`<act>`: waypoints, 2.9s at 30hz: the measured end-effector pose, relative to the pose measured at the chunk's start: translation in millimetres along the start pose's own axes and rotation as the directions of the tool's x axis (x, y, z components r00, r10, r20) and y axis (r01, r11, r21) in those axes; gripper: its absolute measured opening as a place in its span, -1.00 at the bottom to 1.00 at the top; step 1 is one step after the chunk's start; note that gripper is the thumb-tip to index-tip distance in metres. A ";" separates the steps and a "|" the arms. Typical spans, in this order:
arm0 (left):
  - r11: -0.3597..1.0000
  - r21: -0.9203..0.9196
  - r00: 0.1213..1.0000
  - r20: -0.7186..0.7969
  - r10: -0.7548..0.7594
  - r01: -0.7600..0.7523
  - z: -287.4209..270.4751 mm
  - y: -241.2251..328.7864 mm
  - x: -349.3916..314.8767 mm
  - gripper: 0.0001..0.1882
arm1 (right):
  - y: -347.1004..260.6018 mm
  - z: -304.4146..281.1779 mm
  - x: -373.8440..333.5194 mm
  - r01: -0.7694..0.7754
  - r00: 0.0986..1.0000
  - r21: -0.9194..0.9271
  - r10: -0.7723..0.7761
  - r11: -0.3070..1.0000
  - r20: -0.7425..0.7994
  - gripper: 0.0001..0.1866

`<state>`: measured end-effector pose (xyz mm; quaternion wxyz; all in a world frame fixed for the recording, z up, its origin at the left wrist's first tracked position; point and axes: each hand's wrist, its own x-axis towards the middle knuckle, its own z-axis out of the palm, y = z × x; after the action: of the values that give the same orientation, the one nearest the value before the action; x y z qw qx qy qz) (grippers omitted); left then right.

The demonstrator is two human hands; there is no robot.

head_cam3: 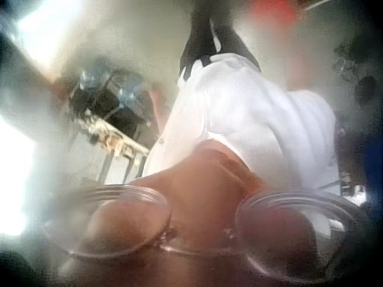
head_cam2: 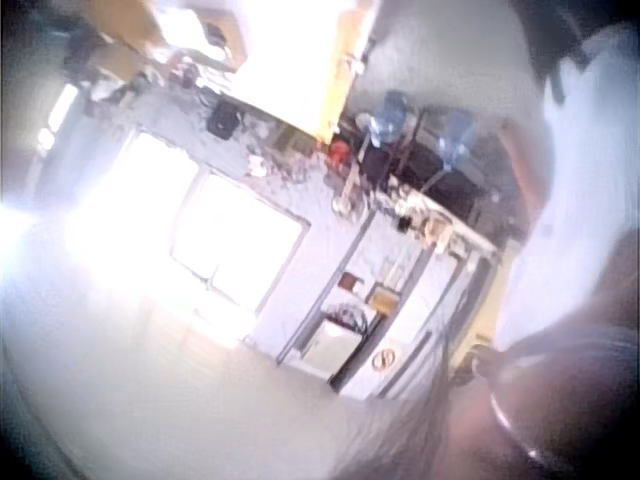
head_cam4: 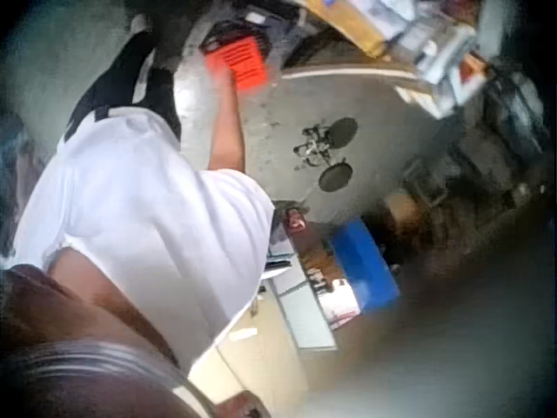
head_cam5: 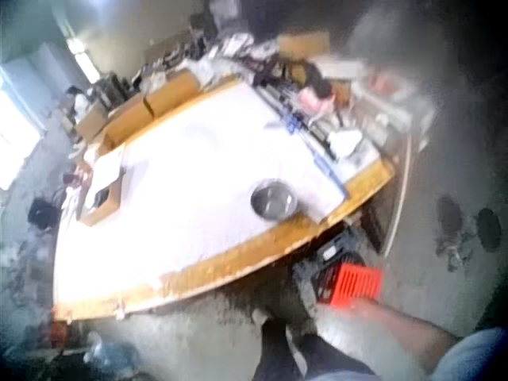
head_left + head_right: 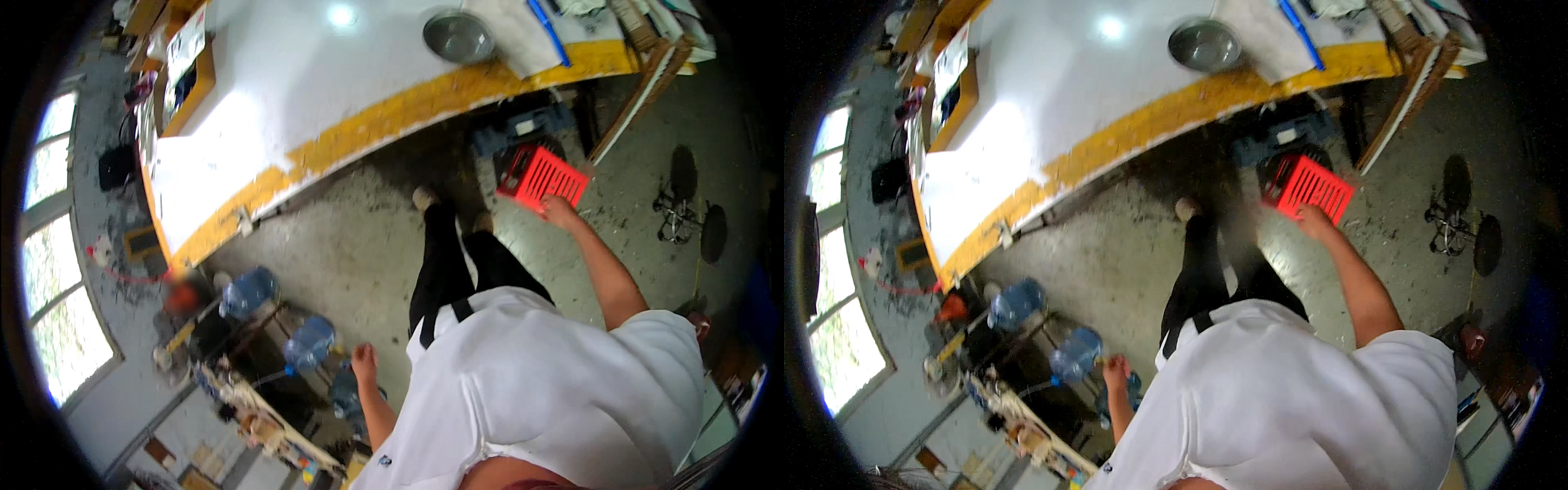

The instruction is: The person walks through a workshop, moves several large water jugs, and then wipes a large white table surface with a cloth. The person handles a glass and a cloth during the cleaning process.

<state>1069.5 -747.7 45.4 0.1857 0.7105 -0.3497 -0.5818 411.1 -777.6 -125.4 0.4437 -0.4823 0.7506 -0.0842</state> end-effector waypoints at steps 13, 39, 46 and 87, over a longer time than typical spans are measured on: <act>0.878 -0.378 0.907 0.401 -0.130 0.293 -21.9 49.0 220.1 -0.84 | -191.9 -101.6 45.6 -0.091 0.952 -0.034 0.077 0.995 -0.296 -0.82; 0.799 -0.427 0.905 0.220 -0.363 0.424 62.9 68.1 73.1 -0.82 | -195.8 -375.2 225.5 0.232 0.784 0.818 0.396 0.527 -0.478 -0.75; 0.993 0.110 0.993 -0.111 -0.031 0.043 138.7 160.2 97.7 -0.80 | -319.0 -432.4 196.9 0.542 0.790 0.772 0.114 0.331 -0.603 -0.76; 0.835 -0.429 0.762 -0.391 -0.516 0.345 -137.4 60.5 80.4 -0.76 | -832.3 186.6 438.5 0.522 0.599 -0.739 -0.800 0.426 -0.038 -0.31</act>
<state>1190.2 -866.2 64.9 0.2444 0.8541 -0.0125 -0.4589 1029.1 -1505.0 -30.9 0.0123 -0.8385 0.5393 -0.0767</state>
